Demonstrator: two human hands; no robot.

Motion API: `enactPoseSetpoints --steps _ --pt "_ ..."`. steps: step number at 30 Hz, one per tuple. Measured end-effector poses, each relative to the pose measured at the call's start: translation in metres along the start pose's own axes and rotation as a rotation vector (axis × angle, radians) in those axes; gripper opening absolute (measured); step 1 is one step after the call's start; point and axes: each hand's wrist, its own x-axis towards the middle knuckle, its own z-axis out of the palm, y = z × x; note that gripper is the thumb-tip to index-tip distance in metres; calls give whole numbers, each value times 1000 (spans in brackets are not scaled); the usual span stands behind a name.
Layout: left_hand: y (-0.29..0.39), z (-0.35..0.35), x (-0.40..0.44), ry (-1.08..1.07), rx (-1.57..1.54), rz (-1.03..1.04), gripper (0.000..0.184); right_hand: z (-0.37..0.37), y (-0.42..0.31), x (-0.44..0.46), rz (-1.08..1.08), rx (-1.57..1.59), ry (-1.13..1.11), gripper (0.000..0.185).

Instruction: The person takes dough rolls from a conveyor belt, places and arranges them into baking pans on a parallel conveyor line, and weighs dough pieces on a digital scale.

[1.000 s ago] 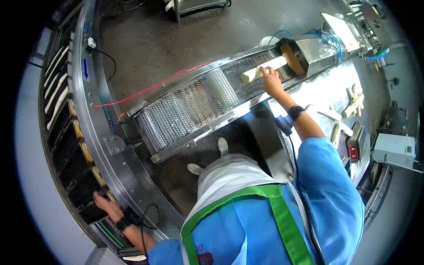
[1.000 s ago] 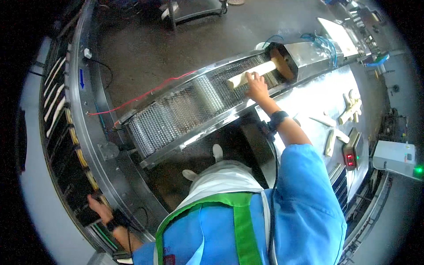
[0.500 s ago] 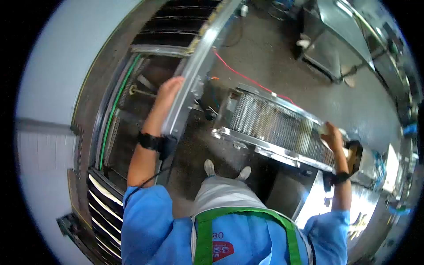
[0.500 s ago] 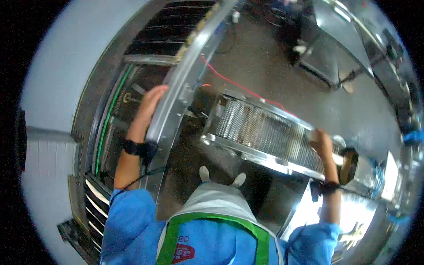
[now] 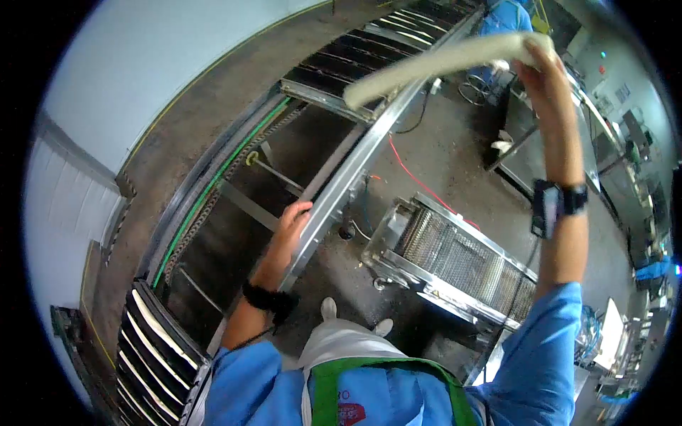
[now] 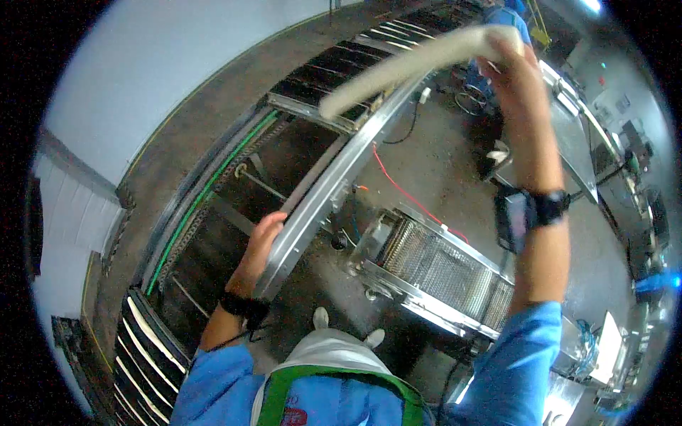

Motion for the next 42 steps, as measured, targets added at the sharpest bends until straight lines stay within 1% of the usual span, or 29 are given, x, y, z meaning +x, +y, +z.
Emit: enactPoseSetpoints --steps 2,4,6,8,10,12,14,16,17,18,19,20,21,22,23,24,25,26,27,28,30,31,32,34,35,36,39,40,42 --pt "1 -14 -13 73 215 217 25 33 49 33 -73 30 -127 25" --pt "-23 -41 -12 88 257 150 25 74 107 44 34 105 -51 23" --pt "-33 -56 -22 223 155 5 25 92 180 50 158 217 -224 33" --pt "-36 -68 -26 268 177 6 25 93 239 36 417 -184 -242 47" --pt "-39 -81 -28 325 225 -4 24 90 248 -6 582 -401 -226 51" --pt "-44 -92 -22 286 204 -26 24 55 248 -39 754 -317 -571 56" --pt "-41 -87 -14 293 213 -55 24 -12 274 -83 509 -572 -737 55" --pt "-42 -79 2 222 271 -17 24 -67 261 -133 523 -860 -713 51" --pt "-50 -75 18 191 319 25 24 -109 264 -158 593 -988 -746 54" --pt "-55 -70 39 166 363 82 24 -178 314 -198 435 -1467 -772 60" --pt "-55 -61 56 149 442 82 27 -207 289 -227 590 -1553 -728 63" --pt "-53 -50 74 127 434 123 27 -253 281 -260 535 -1594 -655 59" --pt "-50 -41 90 134 547 156 29 -278 252 -289 578 -1621 -598 59" --pt "-42 -31 104 149 666 191 31 -305 228 -321 769 -1691 -449 55" --pt "-52 -31 126 147 723 286 33 -300 185 -329 1015 -1669 -319 49" --pt "-42 -22 139 143 719 313 33 -321 168 -359 918 -1809 -322 41" --pt "-29 -11 150 219 928 299 33 -330 151 -382 969 -1865 -173 36" --pt "-17 -1 161 298 1134 278 34 -345 137 -393 1152 -1822 -209 36" --pt "-10 5 168 367 1247 294 34 -367 136 -413 1215 -1813 -164 36" --pt "-2 12 177 437 1320 256 32 -369 130 -421 1214 -1810 -153 36" --pt "-1 6 194 477 1482 274 30 -375 119 -434 1010 -2050 -227 36" --pt "-13 -8 212 464 1541 376 30 -376 123 -437 955 -2089 -145 32" --pt "-9 -5 209 468 1541 368 30 -377 123 -435 951 -2091 -154 32" --pt "10 1 199 447 1586 188 31 -378 124 -423 1023 -2012 -76 36" --pt "12 -3 200 406 1609 84 32 -379 124 -415 1049 -1993 -106 38" --pt "10 -7 198 468 1541 147 34 -384 126 -410 1037 -1998 -137 38" --pt "7 -13 196 506 1505 134 32 -404 145 -393 867 -2028 -328 39" --pt "7 -15 193 521 1465 147 30 -402 141 -378 748 -1890 -243 37" --pt "27 -4 162 445 1410 33 27 -363 104 -334 788 -1663 -91 33"
